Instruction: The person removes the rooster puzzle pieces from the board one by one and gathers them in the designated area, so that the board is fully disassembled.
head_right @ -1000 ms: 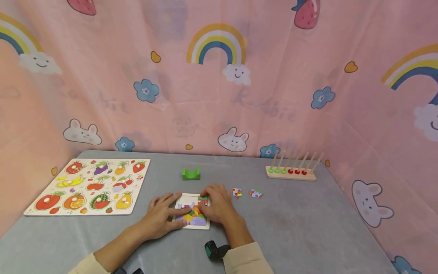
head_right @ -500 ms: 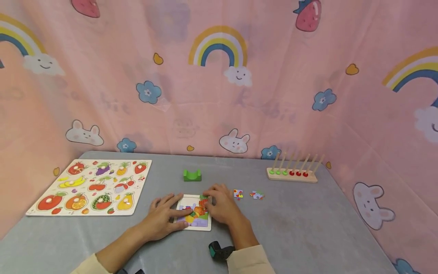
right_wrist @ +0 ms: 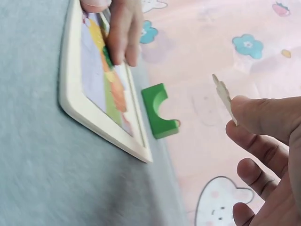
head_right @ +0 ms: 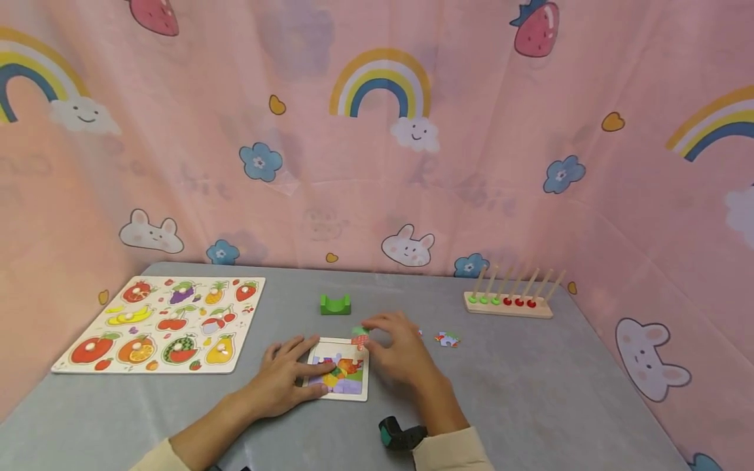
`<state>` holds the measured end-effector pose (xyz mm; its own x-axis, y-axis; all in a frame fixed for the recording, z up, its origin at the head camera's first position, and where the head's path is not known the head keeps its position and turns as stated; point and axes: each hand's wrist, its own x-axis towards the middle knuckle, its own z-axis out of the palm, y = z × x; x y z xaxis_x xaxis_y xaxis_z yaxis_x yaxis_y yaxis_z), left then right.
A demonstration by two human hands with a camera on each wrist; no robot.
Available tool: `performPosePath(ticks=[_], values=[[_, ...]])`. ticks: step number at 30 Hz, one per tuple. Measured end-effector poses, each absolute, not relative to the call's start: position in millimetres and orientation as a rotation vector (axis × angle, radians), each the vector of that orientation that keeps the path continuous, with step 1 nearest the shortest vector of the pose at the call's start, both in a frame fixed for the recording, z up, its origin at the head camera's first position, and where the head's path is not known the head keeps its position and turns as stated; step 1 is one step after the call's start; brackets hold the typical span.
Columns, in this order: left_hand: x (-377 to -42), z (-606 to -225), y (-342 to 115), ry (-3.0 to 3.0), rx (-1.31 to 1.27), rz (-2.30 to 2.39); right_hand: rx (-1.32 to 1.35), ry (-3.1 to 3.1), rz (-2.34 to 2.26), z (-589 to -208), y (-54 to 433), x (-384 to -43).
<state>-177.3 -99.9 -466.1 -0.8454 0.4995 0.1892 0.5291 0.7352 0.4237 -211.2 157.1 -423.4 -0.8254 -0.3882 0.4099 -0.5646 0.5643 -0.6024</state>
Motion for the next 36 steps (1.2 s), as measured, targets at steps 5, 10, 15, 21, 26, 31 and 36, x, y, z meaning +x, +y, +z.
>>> performPosePath(ticks=[5, 10, 15, 21, 26, 31, 36], values=[[-177.8, -467.5, -100.0, -2.867, -0.849, -0.739, 0.786, -2.530, 1.120, -413.3, 165.7, -207.9], [-177.8, -468.0, -100.4, -2.870, -0.843, -0.737, 0.811, -2.482, 1.126, -401.7, 174.4, -204.0], [-177.7, -467.4, -100.7, -2.864, -0.848, -0.738, 0.814, -2.456, 1.131, -390.8, 184.4, -200.4], [-176.8, -468.0, -99.8, -2.870, -0.842, -0.737, 0.837, -2.407, 1.117, -380.3, 202.8, -197.7], [-175.6, -468.3, -100.4, -2.873, -0.836, -0.756, 0.836, -2.392, 1.077, -378.1, 220.3, -198.5], [-175.4, -468.5, -101.2, -2.862, -0.835, -0.740, 0.802, -2.401, 1.106, -376.4, 234.6, -195.5], [-176.9, -468.6, -101.7, -2.853, -0.845, -0.722, 0.768, -2.409, 1.089, -376.4, 246.6, -191.9]])
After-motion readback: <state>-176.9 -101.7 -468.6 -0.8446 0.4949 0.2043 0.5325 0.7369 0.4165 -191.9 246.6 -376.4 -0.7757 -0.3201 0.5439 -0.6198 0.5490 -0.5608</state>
